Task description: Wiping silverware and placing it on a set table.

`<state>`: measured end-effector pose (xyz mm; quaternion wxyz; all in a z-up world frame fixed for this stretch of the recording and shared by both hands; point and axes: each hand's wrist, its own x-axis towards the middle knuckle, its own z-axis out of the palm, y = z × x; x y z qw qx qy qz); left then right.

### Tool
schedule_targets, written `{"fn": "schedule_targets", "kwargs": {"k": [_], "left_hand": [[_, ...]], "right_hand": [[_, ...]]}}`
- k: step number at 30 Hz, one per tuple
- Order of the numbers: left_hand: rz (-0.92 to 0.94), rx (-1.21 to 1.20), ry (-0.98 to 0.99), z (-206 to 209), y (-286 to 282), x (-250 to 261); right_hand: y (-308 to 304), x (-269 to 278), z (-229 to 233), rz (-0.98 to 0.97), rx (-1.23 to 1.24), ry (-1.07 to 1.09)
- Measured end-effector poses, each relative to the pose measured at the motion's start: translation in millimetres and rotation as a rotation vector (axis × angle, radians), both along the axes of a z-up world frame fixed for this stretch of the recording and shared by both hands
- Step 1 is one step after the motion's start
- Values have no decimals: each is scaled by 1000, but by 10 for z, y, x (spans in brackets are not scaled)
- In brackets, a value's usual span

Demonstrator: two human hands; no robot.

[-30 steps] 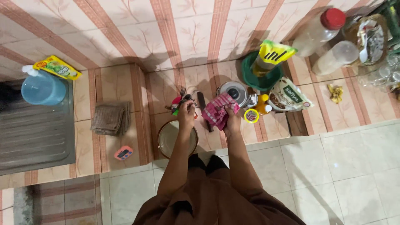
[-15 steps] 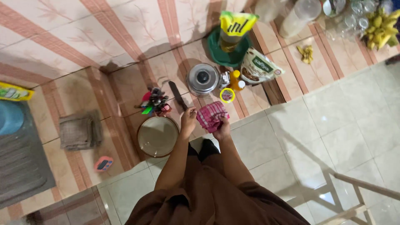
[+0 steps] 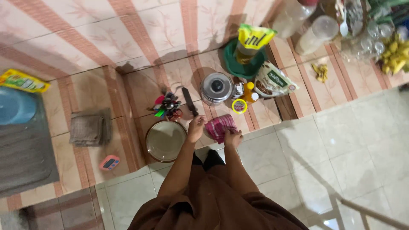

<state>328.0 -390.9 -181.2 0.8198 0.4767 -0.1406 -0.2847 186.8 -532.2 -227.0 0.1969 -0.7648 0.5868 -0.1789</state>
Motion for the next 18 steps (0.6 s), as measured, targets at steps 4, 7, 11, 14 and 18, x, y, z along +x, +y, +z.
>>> {"fn": "schedule_targets", "kwargs": {"k": [4,7,11,14,18], "left_hand": [[74,285,146,575,165,193],[193,304,50,919,442,367],[396,233,26,784,683,655],[417,93,91,637,761,659],[440,344,-57,773,708,618]], "right_hand": [[253,590,1060,112,-177,-103],[332,1114,1137,555,187,-418],[641,1815,1655,928,192,-479],[826,2114,1880,1063,12,-315],[858,2330,1819,1094,-130,-210]]}}
